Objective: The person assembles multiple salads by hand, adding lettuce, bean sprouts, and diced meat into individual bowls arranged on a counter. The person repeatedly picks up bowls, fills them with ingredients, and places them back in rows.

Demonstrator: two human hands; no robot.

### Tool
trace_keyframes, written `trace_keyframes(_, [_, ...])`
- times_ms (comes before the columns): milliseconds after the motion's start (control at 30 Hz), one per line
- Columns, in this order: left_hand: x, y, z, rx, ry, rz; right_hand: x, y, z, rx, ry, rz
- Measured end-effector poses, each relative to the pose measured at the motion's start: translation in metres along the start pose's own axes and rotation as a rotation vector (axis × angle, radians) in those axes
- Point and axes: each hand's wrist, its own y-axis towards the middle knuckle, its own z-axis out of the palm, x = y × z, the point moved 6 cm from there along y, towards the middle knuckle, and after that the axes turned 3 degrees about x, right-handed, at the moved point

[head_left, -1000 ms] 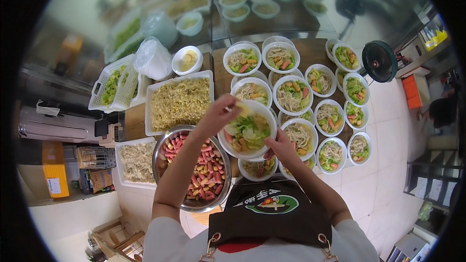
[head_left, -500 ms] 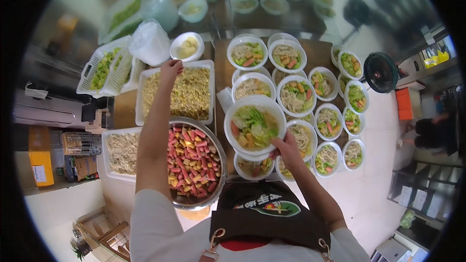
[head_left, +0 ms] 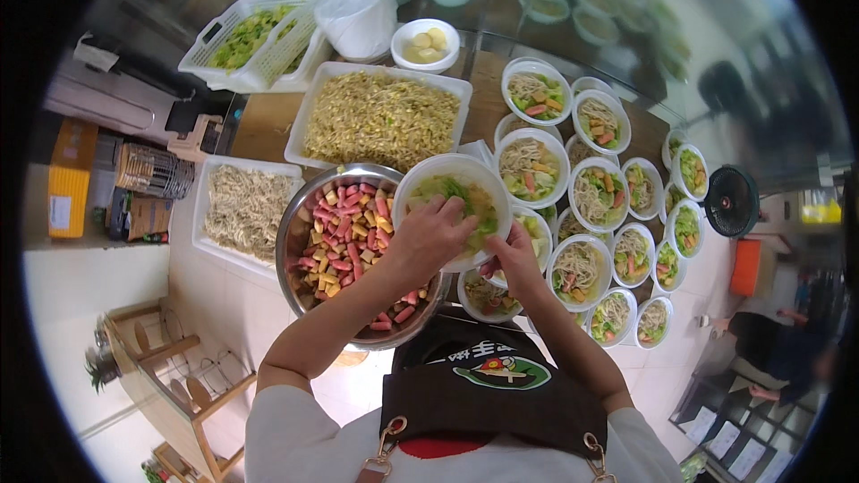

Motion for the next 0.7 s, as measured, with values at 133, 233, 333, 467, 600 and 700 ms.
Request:
trace_keyframes(133, [0.037, -0.021, 0.014, 0.054, 0.020, -0.220, -0.013, 0.006, 0.027, 0.063, -0.140, 0.000])
trace_keyframes(233, [0.054, -0.025, 0.007, 0.057, -0.017, -0.296, -0.015, 0.007, 0.038, 0.086, -0.191, 0.020])
trace_keyframes(333, [0.056, -0.032, 0.000, 0.056, -0.034, -0.307, -0.017, 0.008, 0.043, 0.092, -0.217, 0.041])
trace_keyframes(467, [0.031, -0.035, 0.001, 0.161, 0.111, -0.164, -0.022, 0.011, 0.045, 0.126, -0.180, 0.087])
trace_keyframes(600, [0.027, -0.030, 0.021, 0.272, 0.187, -0.245, -0.030, 0.012, 0.041, 0.126, -0.137, 0.098])
trace_keyframes(700, [0.029, -0.026, 0.023, 0.313, 0.148, -0.309, -0.030, 0.008, 0.040, 0.121, -0.117, 0.108])
